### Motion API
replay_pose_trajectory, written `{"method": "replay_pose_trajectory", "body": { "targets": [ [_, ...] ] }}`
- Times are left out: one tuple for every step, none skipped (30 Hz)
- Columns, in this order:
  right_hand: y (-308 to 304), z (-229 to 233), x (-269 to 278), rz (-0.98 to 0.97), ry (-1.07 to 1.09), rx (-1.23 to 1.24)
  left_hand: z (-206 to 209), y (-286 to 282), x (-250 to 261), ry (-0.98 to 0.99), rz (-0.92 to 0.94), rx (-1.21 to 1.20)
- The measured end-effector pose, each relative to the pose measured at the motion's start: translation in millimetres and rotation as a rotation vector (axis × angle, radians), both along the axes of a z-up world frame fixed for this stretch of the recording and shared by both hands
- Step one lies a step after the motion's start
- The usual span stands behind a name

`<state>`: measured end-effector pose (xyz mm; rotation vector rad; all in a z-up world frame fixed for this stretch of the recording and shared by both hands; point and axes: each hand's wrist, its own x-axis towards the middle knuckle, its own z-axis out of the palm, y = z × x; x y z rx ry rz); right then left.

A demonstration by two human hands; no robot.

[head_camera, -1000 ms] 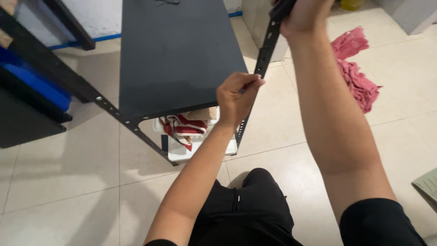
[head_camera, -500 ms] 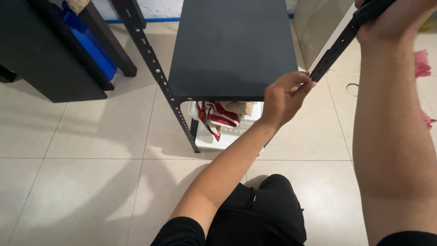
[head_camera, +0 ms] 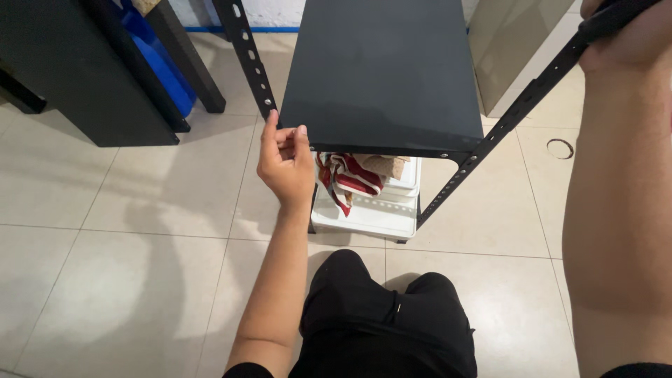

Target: The person assembles a metal shelving unit by attaching vertical uprights to a horizontal shelf using a screwdriver and screws. They align the uprights, insert screws into the holes, and tighten them to secure the frame.

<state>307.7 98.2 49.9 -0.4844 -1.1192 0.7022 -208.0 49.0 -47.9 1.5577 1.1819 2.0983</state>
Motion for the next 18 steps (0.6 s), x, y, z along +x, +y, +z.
{"method": "replay_pose_trajectory", "body": {
  "targets": [
    [0,0,0,-0.005,-0.005,0.000,0,1,-1,0.023,0.000,-0.023],
    [-1,0,1,-0.008,-0.009,0.000,-2,3,-2,0.045,0.000,-0.045],
    [-1,-1,1,-0.011,-0.012,-0.001,-3,4,-2,0.042,0.000,-0.028],
    [-1,-1,1,-0.014,-0.016,-0.001,-5,5,-2,0.040,0.001,-0.010],
    [-1,-1,2,-0.017,-0.020,0.000,-8,6,-2,0.037,0.002,0.007],
    [-1,-2,2,-0.020,-0.025,-0.002,-10,7,-3,0.022,0.003,-0.008],
    [-1,-3,3,-0.024,-0.032,-0.004,-12,9,-4,0.008,0.003,-0.024],
    [-1,-4,5,-0.026,-0.036,-0.004,-14,9,-6,-0.006,0.004,-0.040],
    [-1,-5,6,-0.029,-0.039,-0.004,-15,10,-7,0.016,0.018,-0.033],
    [0,-5,9,-0.034,-0.048,0.000,-16,11,-9,0.038,0.033,-0.026],
    [1,-6,12,-0.035,-0.052,-0.002,-16,11,-10,0.059,0.049,-0.019],
    [2,-8,14,-0.040,-0.054,-0.001,-17,11,-10,0.065,0.041,0.001],
    [3,-10,17,-0.042,-0.069,0.002,-16,11,-10,0.072,0.036,0.023],
    [5,-12,19,-0.038,-0.062,0.001,-16,11,-11,0.078,0.031,0.044],
    [6,-14,22,-0.035,-0.055,-0.001,-15,11,-12,0.069,0.021,0.027],
    [7,-16,24,-0.036,-0.020,-0.017,-14,11,-13,0.059,0.011,0.011],
    [7,-17,26,-0.037,0.014,-0.035,-14,12,-13,0.049,0.000,-0.007],
    [7,-17,27,-0.038,0.049,-0.052,-13,13,-14,0.027,-0.015,-0.021]
  ]
}}
